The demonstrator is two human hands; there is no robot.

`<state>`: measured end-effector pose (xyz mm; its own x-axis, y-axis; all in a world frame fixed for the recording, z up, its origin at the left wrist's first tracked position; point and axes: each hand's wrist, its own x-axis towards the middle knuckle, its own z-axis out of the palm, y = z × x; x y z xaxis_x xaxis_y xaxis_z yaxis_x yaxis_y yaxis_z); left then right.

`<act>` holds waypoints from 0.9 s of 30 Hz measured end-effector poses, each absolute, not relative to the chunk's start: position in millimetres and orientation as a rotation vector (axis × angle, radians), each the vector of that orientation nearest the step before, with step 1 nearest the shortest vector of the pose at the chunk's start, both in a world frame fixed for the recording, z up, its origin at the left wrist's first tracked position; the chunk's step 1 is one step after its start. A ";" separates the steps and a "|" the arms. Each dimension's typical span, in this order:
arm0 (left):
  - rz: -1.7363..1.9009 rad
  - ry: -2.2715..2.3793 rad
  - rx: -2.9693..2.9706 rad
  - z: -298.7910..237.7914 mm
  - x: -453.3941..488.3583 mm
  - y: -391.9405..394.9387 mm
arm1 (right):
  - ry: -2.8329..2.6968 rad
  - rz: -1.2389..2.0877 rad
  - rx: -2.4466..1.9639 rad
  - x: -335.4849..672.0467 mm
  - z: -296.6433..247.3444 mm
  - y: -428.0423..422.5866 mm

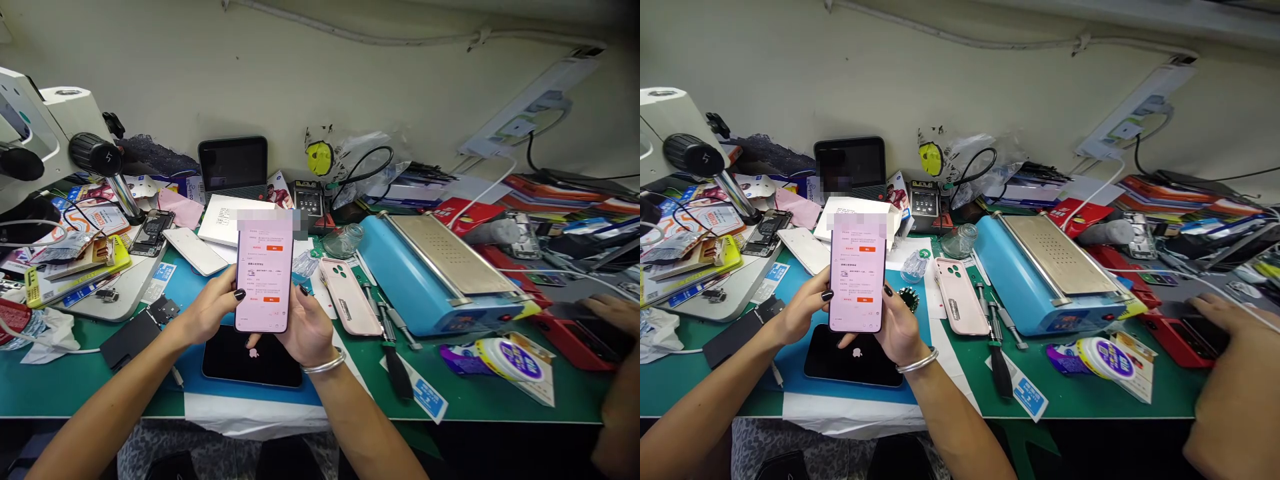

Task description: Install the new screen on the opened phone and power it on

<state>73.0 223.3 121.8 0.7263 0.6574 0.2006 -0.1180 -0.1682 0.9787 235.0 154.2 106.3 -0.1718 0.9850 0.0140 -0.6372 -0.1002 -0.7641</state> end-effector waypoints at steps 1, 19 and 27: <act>0.728 0.449 1.608 121.1 73.0 223.5 | -0.765 1.614 -0.624 234.8 106.3 154.3; 0.724 0.401 1.569 116.8 74.1 223.2 | -0.771 1.610 -0.668 235.9 109.0 152.7; 0.762 0.407 1.563 115.9 75.9 224.3 | -0.756 1.604 -0.653 236.8 112.8 152.0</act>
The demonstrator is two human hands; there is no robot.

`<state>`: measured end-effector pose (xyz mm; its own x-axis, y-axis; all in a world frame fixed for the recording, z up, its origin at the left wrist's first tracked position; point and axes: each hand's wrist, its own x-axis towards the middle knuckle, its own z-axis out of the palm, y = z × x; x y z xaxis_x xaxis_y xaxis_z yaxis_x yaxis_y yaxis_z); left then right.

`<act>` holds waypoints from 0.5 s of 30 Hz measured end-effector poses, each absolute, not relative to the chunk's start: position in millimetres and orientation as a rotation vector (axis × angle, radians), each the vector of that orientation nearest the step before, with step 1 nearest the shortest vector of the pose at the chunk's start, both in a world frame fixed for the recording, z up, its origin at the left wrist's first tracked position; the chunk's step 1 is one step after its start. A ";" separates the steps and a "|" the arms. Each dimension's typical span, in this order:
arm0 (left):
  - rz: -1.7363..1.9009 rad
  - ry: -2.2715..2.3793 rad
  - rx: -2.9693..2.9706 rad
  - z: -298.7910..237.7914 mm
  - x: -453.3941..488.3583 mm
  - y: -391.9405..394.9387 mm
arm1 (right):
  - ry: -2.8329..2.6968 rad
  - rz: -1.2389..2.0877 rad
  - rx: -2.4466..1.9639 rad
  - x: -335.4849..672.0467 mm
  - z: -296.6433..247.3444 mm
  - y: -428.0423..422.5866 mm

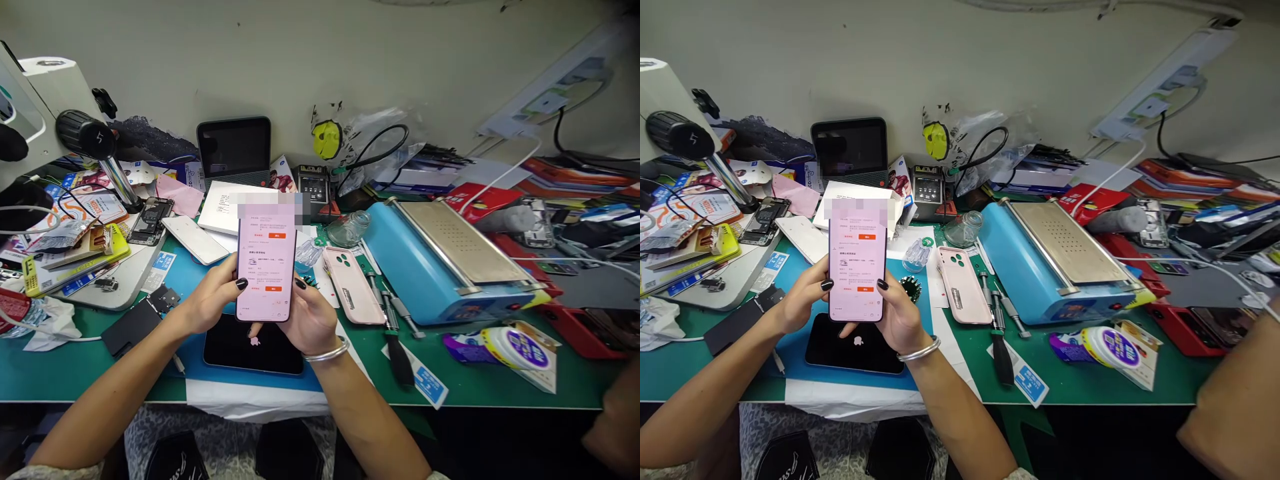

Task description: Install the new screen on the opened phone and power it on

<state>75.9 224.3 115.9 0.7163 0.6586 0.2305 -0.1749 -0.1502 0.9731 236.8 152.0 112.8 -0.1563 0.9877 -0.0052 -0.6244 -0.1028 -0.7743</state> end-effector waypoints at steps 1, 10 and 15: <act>0.763 0.402 1.560 115.8 75.7 224.3 | -0.761 1.602 -0.660 236.7 113.1 152.0; 0.736 0.436 1.587 115.9 74.8 224.4 | -0.759 1.576 -0.700 236.1 110.1 151.9; 0.727 0.442 1.582 116.9 74.7 223.8 | -0.756 1.583 -0.622 236.9 108.2 152.1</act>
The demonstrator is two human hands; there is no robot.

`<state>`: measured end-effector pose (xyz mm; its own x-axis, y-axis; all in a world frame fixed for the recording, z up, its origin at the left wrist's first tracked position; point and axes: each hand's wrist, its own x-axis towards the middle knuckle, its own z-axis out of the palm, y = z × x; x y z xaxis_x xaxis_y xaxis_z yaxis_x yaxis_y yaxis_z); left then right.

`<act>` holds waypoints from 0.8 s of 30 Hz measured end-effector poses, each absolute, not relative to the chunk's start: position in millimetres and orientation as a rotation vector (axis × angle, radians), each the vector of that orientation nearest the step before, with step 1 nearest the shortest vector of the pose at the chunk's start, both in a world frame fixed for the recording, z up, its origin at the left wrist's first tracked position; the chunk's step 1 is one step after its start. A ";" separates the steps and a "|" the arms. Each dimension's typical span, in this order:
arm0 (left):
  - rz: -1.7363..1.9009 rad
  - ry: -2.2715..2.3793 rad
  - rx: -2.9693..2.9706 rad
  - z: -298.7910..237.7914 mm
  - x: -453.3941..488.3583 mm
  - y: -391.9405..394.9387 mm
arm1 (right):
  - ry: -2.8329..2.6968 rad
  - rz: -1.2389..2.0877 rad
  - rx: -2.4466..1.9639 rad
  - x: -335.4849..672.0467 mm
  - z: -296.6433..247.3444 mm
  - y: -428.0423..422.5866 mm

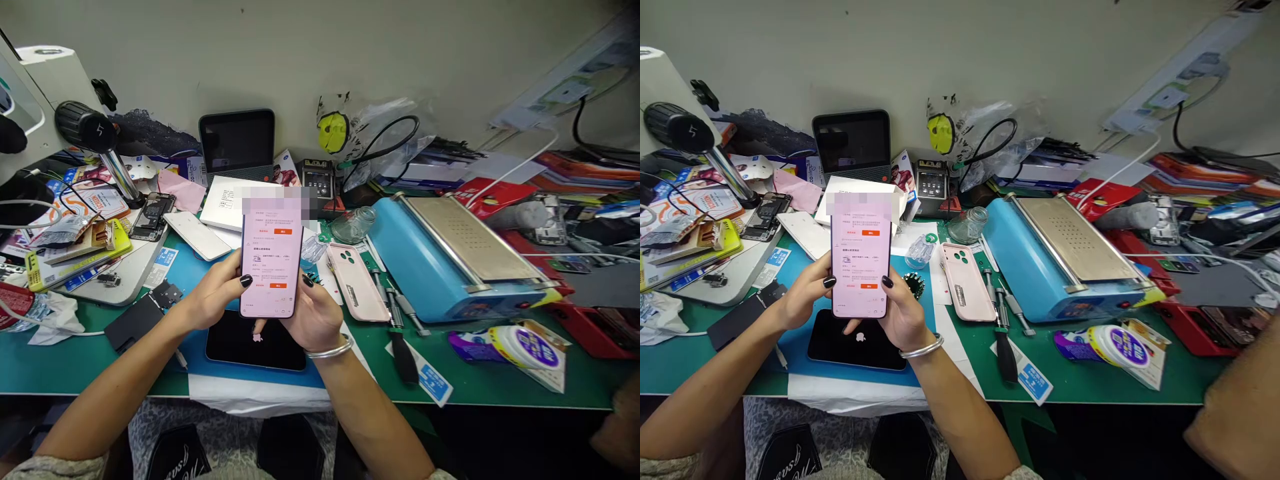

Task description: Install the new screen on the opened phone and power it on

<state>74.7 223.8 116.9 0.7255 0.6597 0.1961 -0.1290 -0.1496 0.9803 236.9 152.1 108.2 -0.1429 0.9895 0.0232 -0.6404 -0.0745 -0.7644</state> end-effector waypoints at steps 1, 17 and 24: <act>0.727 0.442 1.582 117.2 74.7 223.6 | -0.755 1.583 -0.616 237.1 107.7 151.9; 0.735 0.418 1.556 115.4 76.2 223.1 | -0.742 1.576 -0.592 236.4 108.3 151.5; 0.736 0.436 1.562 111.7 75.4 224.2 | -0.746 1.588 -0.632 236.0 108.1 151.6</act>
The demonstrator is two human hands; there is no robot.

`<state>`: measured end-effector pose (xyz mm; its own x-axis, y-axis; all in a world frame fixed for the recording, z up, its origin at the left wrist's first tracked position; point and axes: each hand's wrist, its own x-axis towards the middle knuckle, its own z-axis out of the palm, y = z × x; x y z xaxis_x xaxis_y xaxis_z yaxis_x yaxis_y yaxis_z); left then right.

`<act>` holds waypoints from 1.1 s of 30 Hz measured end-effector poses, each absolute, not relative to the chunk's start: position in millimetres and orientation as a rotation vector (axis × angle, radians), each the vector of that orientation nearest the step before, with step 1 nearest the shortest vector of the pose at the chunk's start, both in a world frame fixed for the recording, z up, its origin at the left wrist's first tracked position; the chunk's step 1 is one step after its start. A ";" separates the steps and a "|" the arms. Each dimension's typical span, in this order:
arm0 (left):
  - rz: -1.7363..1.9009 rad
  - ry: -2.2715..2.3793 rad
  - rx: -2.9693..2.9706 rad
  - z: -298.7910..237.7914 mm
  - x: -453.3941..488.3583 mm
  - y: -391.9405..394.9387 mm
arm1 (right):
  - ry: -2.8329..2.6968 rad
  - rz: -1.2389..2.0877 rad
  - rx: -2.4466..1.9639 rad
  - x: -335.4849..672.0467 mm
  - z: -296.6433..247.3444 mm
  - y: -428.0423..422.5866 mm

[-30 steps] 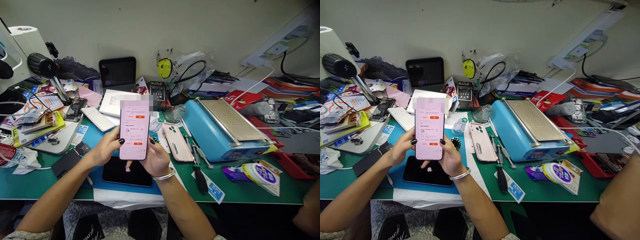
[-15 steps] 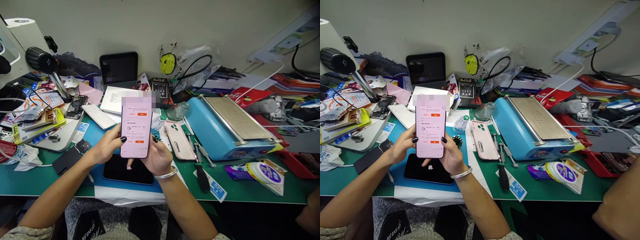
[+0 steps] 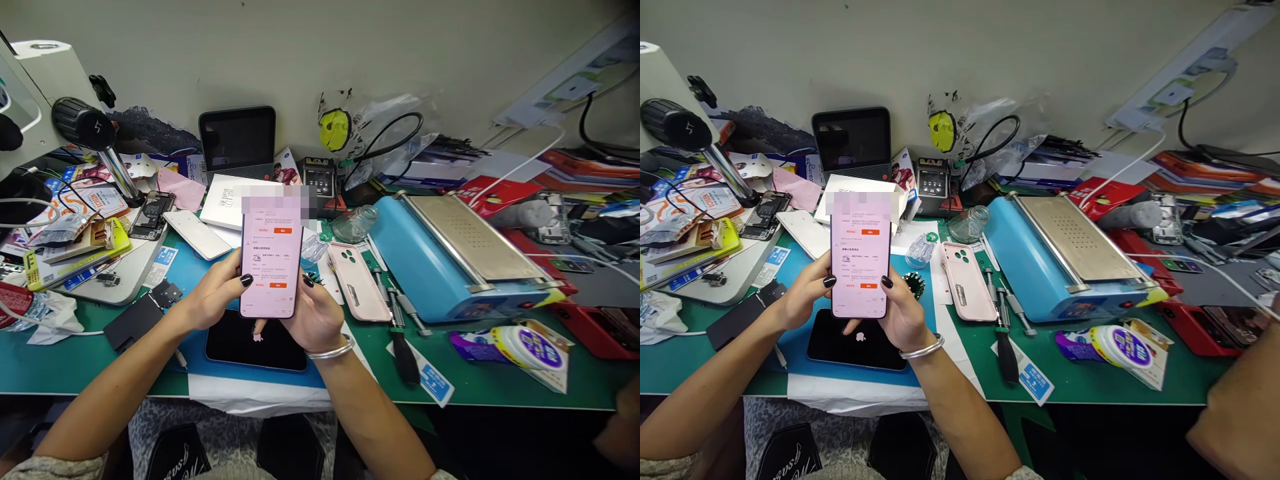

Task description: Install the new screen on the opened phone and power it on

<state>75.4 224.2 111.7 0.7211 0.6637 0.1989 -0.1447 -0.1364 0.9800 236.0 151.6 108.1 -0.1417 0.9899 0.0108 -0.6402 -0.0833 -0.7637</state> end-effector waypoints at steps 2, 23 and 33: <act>0.733 0.441 1.564 111.3 74.8 224.2 | -0.759 1.586 -0.646 235.9 107.9 152.0; 0.736 0.449 1.591 117.4 73.9 222.8 | -0.756 1.640 -0.578 233.8 110.1 153.3; 0.740 0.512 1.609 119.9 71.8 220.8 | -0.738 1.619 -0.621 232.1 105.0 153.6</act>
